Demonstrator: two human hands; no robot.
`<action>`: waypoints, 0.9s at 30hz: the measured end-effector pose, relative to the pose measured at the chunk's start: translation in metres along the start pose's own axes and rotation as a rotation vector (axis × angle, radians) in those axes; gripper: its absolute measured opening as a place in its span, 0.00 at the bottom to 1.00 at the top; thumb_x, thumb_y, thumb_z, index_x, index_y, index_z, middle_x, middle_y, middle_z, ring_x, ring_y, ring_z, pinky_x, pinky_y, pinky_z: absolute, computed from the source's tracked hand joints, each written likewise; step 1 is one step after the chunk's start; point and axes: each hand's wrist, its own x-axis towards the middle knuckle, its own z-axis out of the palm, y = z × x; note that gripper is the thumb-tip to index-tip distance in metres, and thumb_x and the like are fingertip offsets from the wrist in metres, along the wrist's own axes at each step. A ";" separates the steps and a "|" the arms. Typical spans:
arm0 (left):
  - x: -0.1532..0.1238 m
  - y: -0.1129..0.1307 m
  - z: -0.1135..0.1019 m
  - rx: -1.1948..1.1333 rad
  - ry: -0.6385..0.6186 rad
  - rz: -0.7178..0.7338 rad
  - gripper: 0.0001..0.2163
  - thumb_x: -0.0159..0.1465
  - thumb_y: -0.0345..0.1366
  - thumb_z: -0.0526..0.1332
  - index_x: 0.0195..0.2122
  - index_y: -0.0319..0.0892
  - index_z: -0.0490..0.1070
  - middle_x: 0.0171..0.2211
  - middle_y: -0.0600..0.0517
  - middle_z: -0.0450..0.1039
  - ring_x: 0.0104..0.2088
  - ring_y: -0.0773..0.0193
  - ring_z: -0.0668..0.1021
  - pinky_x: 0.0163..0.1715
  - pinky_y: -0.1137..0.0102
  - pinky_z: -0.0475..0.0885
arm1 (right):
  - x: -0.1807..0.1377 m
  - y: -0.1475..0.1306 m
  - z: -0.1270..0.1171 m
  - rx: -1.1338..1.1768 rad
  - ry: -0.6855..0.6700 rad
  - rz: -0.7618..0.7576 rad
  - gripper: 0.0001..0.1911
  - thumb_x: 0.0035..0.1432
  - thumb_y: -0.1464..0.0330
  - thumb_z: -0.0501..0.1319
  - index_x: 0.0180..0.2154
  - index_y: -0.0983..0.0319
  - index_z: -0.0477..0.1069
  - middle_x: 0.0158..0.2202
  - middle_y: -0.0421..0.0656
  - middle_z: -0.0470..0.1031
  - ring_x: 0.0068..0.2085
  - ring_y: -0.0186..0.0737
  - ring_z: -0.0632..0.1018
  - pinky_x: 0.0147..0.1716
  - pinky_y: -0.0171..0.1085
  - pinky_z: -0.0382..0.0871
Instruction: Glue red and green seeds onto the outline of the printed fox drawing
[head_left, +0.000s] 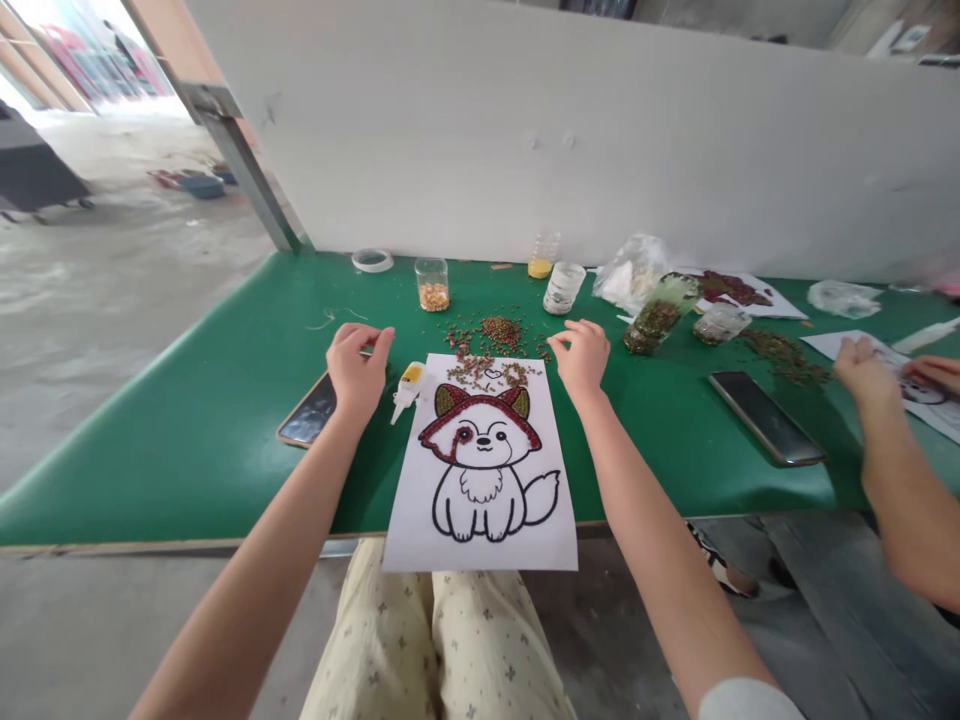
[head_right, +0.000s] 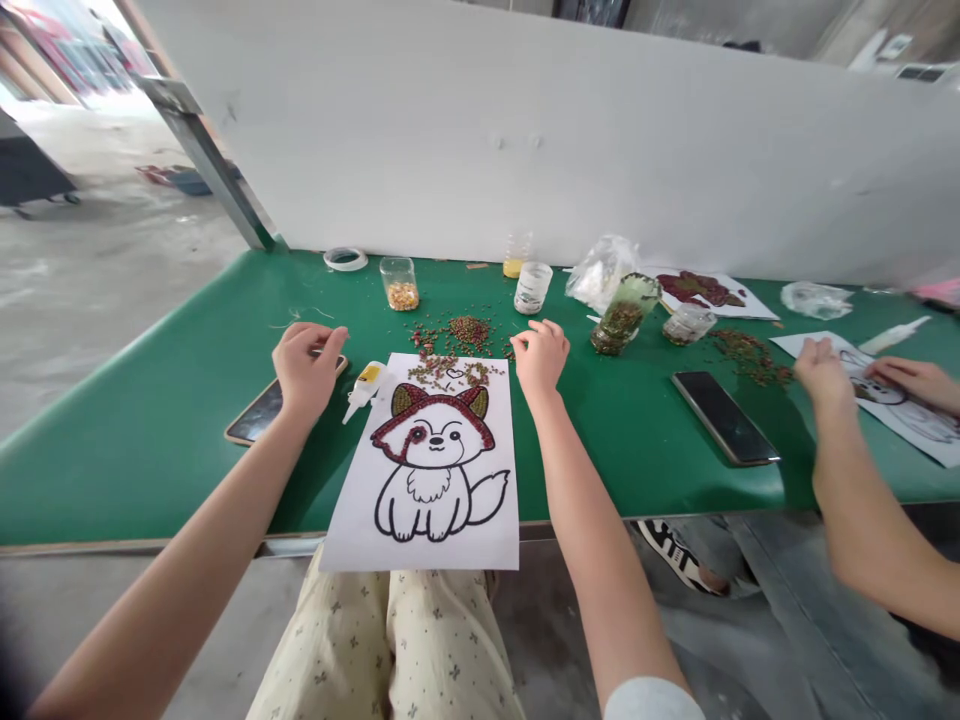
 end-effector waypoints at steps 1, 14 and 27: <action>-0.002 0.002 0.000 0.002 -0.006 0.020 0.12 0.62 0.43 0.57 0.27 0.41 0.73 0.31 0.50 0.71 0.33 0.65 0.73 0.33 0.70 0.69 | -0.001 0.001 -0.002 0.031 0.019 0.004 0.07 0.56 0.69 0.60 0.28 0.61 0.76 0.46 0.49 0.76 0.54 0.50 0.67 0.52 0.48 0.59; -0.035 0.009 -0.007 0.004 -0.079 0.015 0.12 0.62 0.39 0.54 0.22 0.42 0.63 0.35 0.47 0.69 0.36 0.62 0.72 0.28 0.70 0.67 | -0.032 0.009 -0.015 0.315 -0.021 0.229 0.09 0.55 0.66 0.58 0.37 0.62 0.73 0.30 0.44 0.79 0.32 0.41 0.79 0.33 0.36 0.69; -0.039 0.008 -0.009 -0.030 0.064 -0.151 0.10 0.63 0.36 0.50 0.24 0.45 0.61 0.29 0.50 0.66 0.38 0.60 0.71 0.41 0.65 0.66 | -0.042 0.007 -0.022 0.283 -0.044 0.238 0.10 0.56 0.65 0.57 0.37 0.61 0.74 0.31 0.44 0.81 0.33 0.41 0.80 0.33 0.35 0.68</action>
